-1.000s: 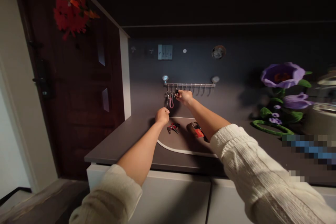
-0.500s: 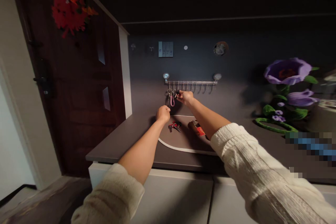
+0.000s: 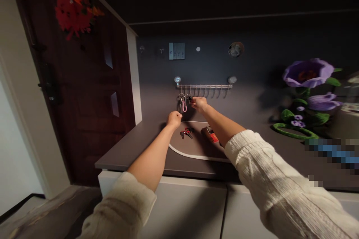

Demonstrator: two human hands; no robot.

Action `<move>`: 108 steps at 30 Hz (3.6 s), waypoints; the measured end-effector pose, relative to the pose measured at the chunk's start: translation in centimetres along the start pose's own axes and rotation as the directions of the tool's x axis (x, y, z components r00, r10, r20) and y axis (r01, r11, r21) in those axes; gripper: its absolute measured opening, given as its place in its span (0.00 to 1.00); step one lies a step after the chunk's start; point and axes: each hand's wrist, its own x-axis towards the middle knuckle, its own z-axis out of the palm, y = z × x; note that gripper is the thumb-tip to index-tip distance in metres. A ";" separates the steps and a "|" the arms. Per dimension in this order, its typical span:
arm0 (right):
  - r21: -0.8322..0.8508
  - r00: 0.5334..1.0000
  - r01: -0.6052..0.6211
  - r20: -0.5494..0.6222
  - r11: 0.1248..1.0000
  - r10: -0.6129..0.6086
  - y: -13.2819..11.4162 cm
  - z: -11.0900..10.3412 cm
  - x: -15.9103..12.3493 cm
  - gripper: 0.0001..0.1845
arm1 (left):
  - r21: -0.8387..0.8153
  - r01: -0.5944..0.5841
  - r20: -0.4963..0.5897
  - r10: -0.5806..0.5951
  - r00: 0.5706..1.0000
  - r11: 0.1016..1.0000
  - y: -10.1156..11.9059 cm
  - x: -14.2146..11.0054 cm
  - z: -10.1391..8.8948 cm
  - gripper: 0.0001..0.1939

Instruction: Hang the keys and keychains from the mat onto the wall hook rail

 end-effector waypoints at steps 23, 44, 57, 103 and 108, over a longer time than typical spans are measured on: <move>-0.663 0.832 0.544 0.508 0.514 -0.226 4.3 -7.8 -6.2 0.05 | 0.284 -0.459 0.442 0.310 0.842 0.842 0.8 -2.3 -0.3 0.10; -0.766 0.785 0.620 0.604 0.171 -0.140 5.0 -7.2 -5.9 0.10 | 0.453 -0.538 0.418 0.364 0.833 0.711 0.1 -1.7 0.0 0.07; -0.755 0.774 0.633 0.618 0.174 -0.135 5.0 -7.2 -6.0 0.09 | 0.456 -0.490 0.359 0.350 0.865 0.743 1.4 -2.3 -0.3 0.09; -0.456 0.821 0.509 0.512 0.730 -0.252 4.5 -7.7 -6.0 0.05 | -0.194 -0.133 0.281 0.185 0.942 0.972 2.4 -2.3 -0.4 0.10; -0.411 0.832 0.502 0.470 0.761 -0.295 4.8 -7.6 -5.2 0.06 | -0.077 -0.075 0.209 0.089 0.974 0.994 2.3 -2.4 -0.5 0.10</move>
